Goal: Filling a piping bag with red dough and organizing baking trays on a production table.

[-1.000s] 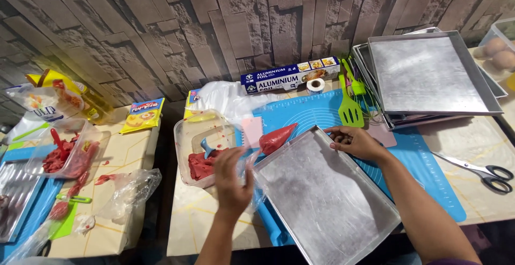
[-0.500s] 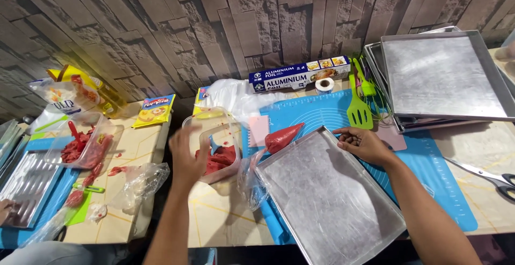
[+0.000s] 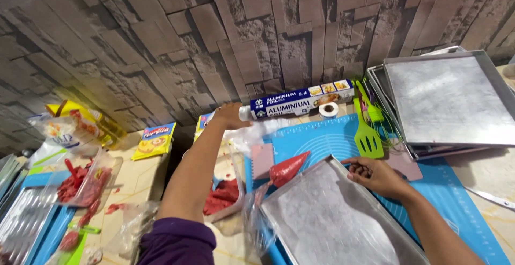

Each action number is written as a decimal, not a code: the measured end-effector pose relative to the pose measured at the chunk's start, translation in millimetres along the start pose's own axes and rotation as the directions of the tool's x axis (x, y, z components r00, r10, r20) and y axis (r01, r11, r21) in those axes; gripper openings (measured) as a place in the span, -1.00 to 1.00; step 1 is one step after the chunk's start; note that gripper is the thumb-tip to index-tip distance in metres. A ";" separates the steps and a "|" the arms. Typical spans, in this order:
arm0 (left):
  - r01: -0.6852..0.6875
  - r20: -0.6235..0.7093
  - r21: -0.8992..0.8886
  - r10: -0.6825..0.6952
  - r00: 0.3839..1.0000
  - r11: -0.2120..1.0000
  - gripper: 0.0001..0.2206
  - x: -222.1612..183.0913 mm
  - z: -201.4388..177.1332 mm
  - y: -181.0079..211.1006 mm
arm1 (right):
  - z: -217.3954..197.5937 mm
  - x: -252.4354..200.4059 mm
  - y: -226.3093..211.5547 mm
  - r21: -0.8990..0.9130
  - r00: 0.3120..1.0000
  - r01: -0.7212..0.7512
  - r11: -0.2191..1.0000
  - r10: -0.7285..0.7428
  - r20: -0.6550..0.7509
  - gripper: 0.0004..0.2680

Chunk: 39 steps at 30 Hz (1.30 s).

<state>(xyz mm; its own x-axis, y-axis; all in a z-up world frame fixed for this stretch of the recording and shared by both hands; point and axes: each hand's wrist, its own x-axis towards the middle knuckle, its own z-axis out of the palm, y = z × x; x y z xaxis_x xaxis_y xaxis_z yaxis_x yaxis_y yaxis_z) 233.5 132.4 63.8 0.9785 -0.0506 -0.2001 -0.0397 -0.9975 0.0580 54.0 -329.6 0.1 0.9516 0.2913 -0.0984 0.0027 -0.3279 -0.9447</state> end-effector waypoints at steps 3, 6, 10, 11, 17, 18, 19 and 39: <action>0.040 0.095 0.097 -0.049 0.994 0.994 -0.06 24.9 -1.5 2.6 | -1.1 0.3 -14.3 -0.038 1.000 -0.027 0.999 0.028 0.009 -0.68; 0.079 0.297 0.118 -0.111 0.948 0.990 0.08 32.5 -13.7 9.1 | -1.5 0.0 -41.6 -0.224 0.963 -0.249 0.942 0.266 0.046 -0.64; 0.016 0.289 0.190 -0.072 0.955 0.982 0.09 54.5 -5.3 0.8 | -4.3 7.9 -30.7 -0.300 0.948 -0.290 0.909 0.316 0.041 -0.61; -0.020 0.262 0.205 -0.035 0.965 0.978 0.08 59.6 -2.9 -1.5 | -4.6 10.2 -22.9 -0.299 0.956 -0.262 0.918 0.288 0.047 -0.60; -0.026 0.129 0.153 0.006 0.992 0.988 -0.11 75.0 7.1 6.9 | -2.5 9.2 -41.0 -0.386 0.933 -0.322 0.865 0.359 0.025 -0.56; -0.026 0.130 0.151 0.006 0.992 0.988 -0.11 66.6 -1.6 14.8 | -2.4 9.3 -40.4 -0.388 0.933 -0.323 0.864 0.360 0.025 -0.56; 0.022 0.196 0.084 -0.038 0.980 0.996 -0.19 57.8 -10.4 22.9 | -2.4 9.0 -40.1 -0.390 0.932 -0.323 0.862 0.361 0.025 -0.56; 0.023 -0.079 -0.314 -0.050 0.996 0.949 -0.49 12.1 -57.2 -13.8 | -6.8 6.2 -18.7 -0.248 0.994 -0.088 0.965 0.101 0.043 -0.62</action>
<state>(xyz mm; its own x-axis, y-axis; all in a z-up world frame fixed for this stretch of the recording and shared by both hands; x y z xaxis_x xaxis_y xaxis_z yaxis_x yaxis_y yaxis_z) 257.5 148.4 116.6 0.9922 0.0039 -0.1244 0.0485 -0.9326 0.3575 62.0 -327.8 19.3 0.9328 0.2950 -0.2069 -0.0043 -0.5650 -0.8251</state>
